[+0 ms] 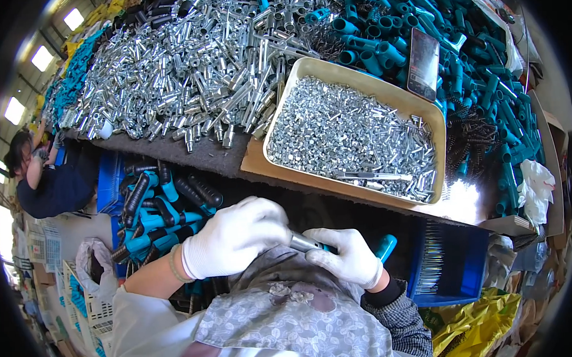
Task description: Manually press-fitting metal sleeves into plastic handles and organizing the assembled hardware components on a workbench.
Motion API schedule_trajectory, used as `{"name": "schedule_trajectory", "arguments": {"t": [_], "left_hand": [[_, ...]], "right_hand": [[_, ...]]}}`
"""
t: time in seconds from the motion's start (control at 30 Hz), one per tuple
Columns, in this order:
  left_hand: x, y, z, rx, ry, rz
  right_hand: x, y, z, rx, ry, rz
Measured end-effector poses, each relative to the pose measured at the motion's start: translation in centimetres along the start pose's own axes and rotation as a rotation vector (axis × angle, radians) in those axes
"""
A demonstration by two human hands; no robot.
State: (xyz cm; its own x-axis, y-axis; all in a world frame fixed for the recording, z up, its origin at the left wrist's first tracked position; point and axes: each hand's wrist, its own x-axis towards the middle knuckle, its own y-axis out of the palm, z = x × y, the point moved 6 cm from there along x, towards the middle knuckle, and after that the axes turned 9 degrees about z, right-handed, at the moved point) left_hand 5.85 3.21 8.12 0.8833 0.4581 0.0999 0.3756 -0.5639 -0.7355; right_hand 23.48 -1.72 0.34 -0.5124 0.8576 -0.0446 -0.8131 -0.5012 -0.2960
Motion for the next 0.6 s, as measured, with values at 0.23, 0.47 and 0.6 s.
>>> {"name": "schedule_trajectory", "arguments": {"t": [0.23,0.47,0.6], "left_hand": [[-0.8,0.6,2.8,-0.256,-0.396,0.033],[0.3,-0.1,0.7,0.038,-0.160,-0.049],[0.1,0.8,1.2,-0.137,-0.153,-0.025]], "right_hand": [[-0.1,0.1,0.0,-0.064,-0.027,-0.052],[-0.1,-0.3,-0.5,-0.042,0.053,-0.041],[-0.2,-0.2,-0.3,-0.066,-0.006,-0.056]]}}
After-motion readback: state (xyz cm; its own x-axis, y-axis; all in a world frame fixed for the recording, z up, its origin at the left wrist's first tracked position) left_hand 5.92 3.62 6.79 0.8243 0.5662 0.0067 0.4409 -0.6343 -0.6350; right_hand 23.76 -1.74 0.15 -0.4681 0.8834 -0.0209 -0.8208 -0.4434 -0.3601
